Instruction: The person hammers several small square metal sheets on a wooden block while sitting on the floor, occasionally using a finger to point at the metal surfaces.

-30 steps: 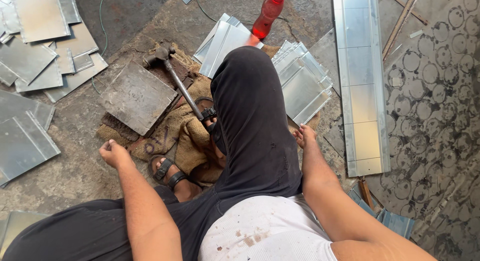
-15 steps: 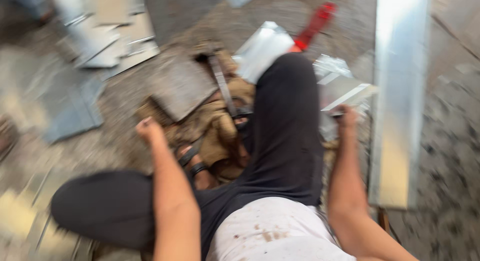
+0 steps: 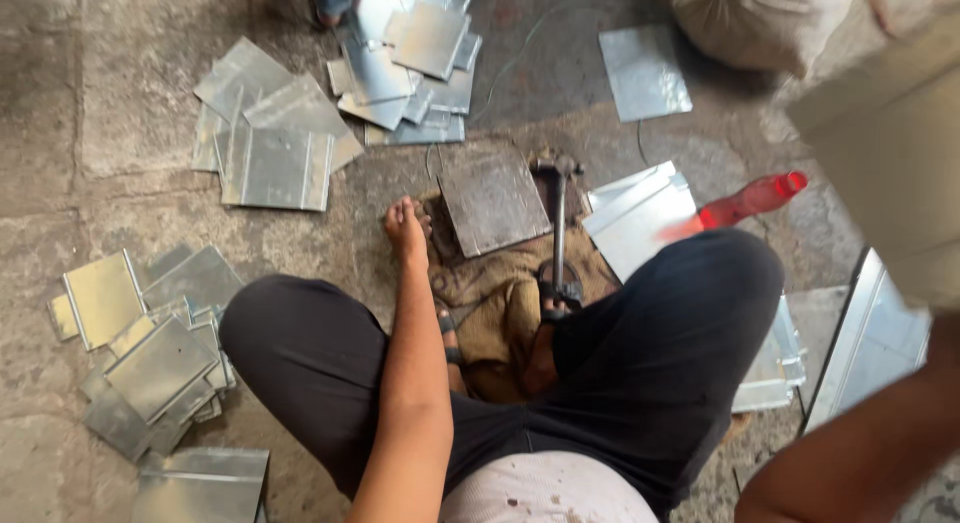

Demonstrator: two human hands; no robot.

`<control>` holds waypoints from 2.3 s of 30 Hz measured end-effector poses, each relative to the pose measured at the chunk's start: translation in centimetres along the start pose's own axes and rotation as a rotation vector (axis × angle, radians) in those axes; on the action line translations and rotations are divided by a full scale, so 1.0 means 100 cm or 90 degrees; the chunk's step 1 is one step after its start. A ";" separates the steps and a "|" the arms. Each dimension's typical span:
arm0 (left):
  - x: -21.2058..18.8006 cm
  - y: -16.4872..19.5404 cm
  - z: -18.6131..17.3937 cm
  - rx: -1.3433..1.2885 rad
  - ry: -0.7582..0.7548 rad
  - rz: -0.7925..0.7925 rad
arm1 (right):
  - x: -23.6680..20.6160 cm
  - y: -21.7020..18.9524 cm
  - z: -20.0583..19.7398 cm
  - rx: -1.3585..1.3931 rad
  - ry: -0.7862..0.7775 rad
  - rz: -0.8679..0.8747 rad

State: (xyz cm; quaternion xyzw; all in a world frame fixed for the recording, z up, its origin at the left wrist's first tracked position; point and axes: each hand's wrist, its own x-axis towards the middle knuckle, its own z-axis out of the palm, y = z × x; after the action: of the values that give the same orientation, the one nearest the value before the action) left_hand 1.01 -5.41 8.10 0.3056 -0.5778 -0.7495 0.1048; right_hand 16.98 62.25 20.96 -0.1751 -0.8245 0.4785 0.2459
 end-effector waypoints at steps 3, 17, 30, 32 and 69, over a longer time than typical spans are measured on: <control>0.002 0.010 0.000 -0.047 -0.026 -0.044 | 0.029 -0.038 0.073 0.025 -0.073 -0.078; 0.015 0.026 -0.013 -0.110 0.266 0.199 | -0.123 -0.183 0.427 -0.286 -0.500 -0.710; -0.033 -0.012 0.041 0.738 -0.254 0.441 | -0.100 -0.142 0.385 -0.212 -0.337 -0.031; -0.035 -0.016 0.051 0.834 -0.321 0.447 | -0.108 -0.135 0.384 -0.173 -0.329 0.244; 0.003 -0.034 0.104 0.962 -0.187 0.274 | -0.180 -0.102 0.332 0.060 -0.336 -0.039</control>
State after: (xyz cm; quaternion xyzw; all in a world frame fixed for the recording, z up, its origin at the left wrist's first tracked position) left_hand -4.61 3.80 6.38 0.0738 -0.9836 -0.1510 -0.0652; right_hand 12.15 24.56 11.64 -0.0074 -0.8418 0.5378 0.0450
